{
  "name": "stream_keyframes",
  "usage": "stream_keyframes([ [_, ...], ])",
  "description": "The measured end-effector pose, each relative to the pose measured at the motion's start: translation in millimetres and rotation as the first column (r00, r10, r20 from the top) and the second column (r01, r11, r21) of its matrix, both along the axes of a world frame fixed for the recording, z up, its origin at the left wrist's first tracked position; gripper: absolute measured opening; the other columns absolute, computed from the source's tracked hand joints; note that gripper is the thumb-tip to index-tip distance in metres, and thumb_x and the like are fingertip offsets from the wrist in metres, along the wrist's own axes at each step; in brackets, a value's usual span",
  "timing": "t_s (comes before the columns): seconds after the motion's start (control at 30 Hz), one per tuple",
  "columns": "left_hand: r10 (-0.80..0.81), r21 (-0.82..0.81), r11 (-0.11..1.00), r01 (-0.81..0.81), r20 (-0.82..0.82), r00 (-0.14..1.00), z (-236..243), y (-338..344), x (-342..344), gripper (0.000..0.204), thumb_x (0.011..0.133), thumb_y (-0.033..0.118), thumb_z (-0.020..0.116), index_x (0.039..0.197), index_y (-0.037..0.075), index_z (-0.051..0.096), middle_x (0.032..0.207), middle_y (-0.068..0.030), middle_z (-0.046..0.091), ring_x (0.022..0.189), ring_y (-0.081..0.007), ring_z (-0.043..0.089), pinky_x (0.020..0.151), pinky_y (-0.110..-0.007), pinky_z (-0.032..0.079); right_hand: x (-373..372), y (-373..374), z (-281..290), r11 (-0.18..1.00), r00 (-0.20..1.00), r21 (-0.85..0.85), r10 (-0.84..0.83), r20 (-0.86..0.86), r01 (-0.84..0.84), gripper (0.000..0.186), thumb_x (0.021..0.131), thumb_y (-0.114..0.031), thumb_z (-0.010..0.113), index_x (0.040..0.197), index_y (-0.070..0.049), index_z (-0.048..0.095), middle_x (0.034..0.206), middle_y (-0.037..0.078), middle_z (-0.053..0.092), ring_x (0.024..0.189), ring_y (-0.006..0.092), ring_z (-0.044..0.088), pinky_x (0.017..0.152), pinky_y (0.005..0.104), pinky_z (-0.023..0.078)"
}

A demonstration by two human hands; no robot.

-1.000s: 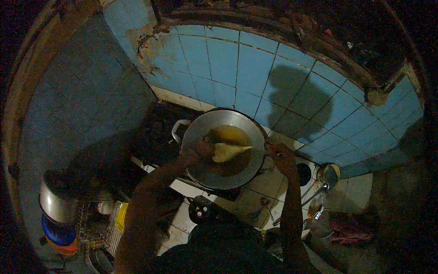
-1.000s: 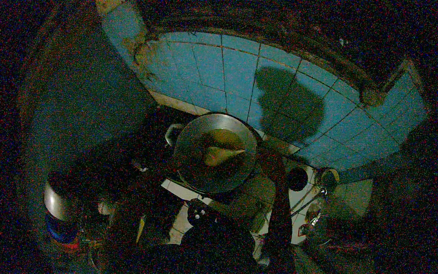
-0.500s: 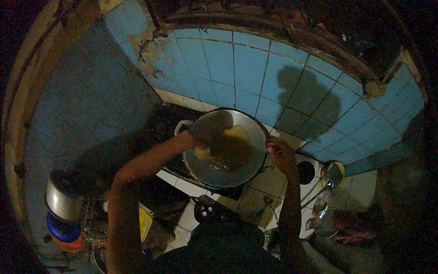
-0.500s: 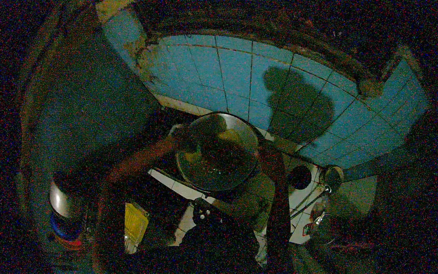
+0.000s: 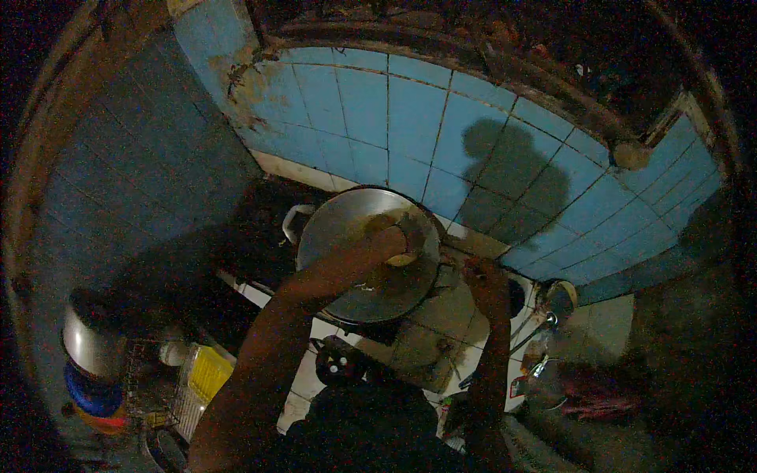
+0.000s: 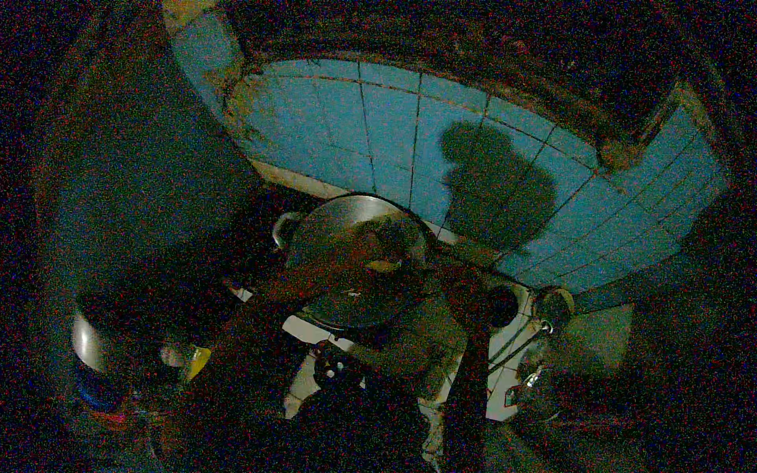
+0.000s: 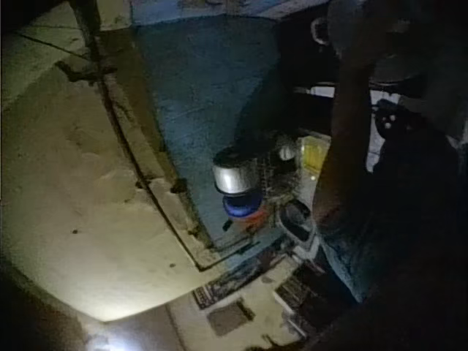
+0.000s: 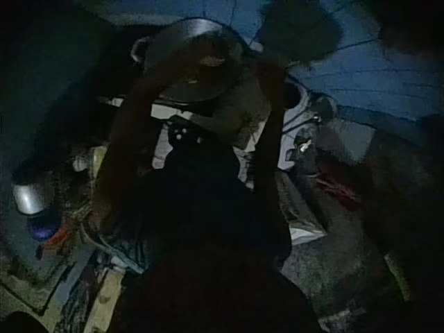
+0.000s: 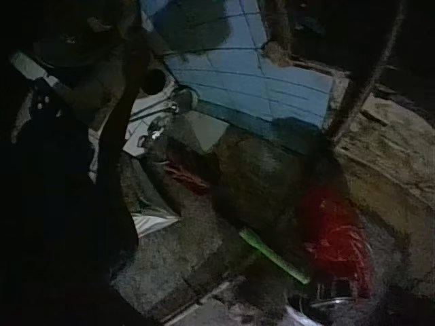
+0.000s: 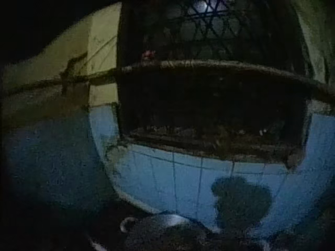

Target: The person holds a conical piece of dough, washes their hands under a running faucet, and then places the dough into a wok with oil to fry it.

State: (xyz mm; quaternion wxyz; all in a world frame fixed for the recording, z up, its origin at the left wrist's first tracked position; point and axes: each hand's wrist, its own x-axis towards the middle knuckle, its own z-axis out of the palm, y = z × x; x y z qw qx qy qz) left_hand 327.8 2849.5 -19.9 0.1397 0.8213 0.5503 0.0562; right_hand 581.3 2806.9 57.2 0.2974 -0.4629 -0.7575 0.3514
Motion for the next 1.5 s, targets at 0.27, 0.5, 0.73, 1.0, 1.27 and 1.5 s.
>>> stream_keyframes([
  [0.27,0.237,0.048,0.970,-0.236,-0.019,0.971,18.4,-0.7,-24.8,0.023,0.074,0.024,0.050,0.088,0.008,0.058,0.081,-0.0136,0.057,0.079,-0.0297,0.055,0.072,-0.043,0.043,-4.1,1.9,6.2,0.993,0.993,0.059,0.103,0.060,-0.107,0.023,0.075,-0.023,0.059,0.090,-0.005,0.057,0.087,0.010,0.057,0.073,0.0184,0.055,0.062,0.0302,0.045],
  [0.5,0.401,0.255,0.908,-0.333,-0.295,0.867,106.7,-99.1,-105.5,0.019,0.072,0.021,0.052,0.083,0.008,0.059,0.075,-0.0137,0.057,0.075,-0.0307,0.055,0.065,-0.042,0.044,-89.7,35.9,-38.8,0.893,0.891,-0.009,0.450,0.061,-0.450,0.026,0.074,-0.025,0.059,0.090,-0.004,0.058,0.086,0.013,0.057,0.075,0.0233,0.056,0.065,0.0345,0.044],
  [0.73,0.600,0.042,0.799,-0.600,-0.137,0.789,112.6,-166.8,-140.3,0.023,0.070,0.025,0.057,0.084,0.007,0.058,0.077,-0.0145,0.056,0.072,-0.0312,0.054,0.063,-0.041,0.044,-170.2,57.9,-61.8,0.719,0.428,-0.010,0.425,0.797,-0.695,0.018,0.071,-0.012,0.050,0.077,0.002,0.060,0.077,0.019,0.057,0.069,0.0311,0.056,0.064,0.0412,0.045],
  [1.0,0.545,-0.016,0.835,-0.550,-0.118,0.830,75.9,-191.6,-127.6,0.026,0.073,0.028,0.056,0.080,0.003,0.057,0.074,-0.0174,0.055,0.073,-0.0308,0.054,0.062,-0.040,0.044,-170.7,72.1,-119.5,0.743,0.499,-0.117,0.548,0.672,-0.659,0.018,0.070,-0.011,0.047,0.072,0.003,0.058,0.074,0.019,0.055,0.068,0.0309,0.054,0.062,0.0417,0.044],
  [1.27,0.776,-0.773,0.594,0.221,0.479,-0.411,-57.7,-136.8,-82.2,0.039,0.082,0.040,0.046,0.103,0.007,0.049,0.091,-0.0090,0.056,0.086,-0.0234,0.055,0.070,-0.032,0.046,-205.2,73.0,-28.2,0.317,0.400,0.302,0.317,0.860,-0.899,0.017,0.068,-0.014,0.052,0.076,0.000,0.058,0.090,0.016,0.051,0.082,0.0273,0.051,0.063,0.0394,0.045],
  [1.5,0.383,-0.383,0.899,0.210,0.457,-0.803,-24.8,-88.1,-45.8,0.043,0.080,0.037,0.048,0.108,0.004,0.043,0.102,-0.0119,0.051,0.094,-0.0239,0.051,0.079,-0.036,0.044,-169.7,31.8,-25.6,0.335,0.510,0.393,0.432,0.744,-0.856,0.016,0.070,-0.012,0.053,0.083,-0.005,0.058,0.095,0.012,0.049,0.090,0.0259,0.049,0.066,0.0389,0.046],
])
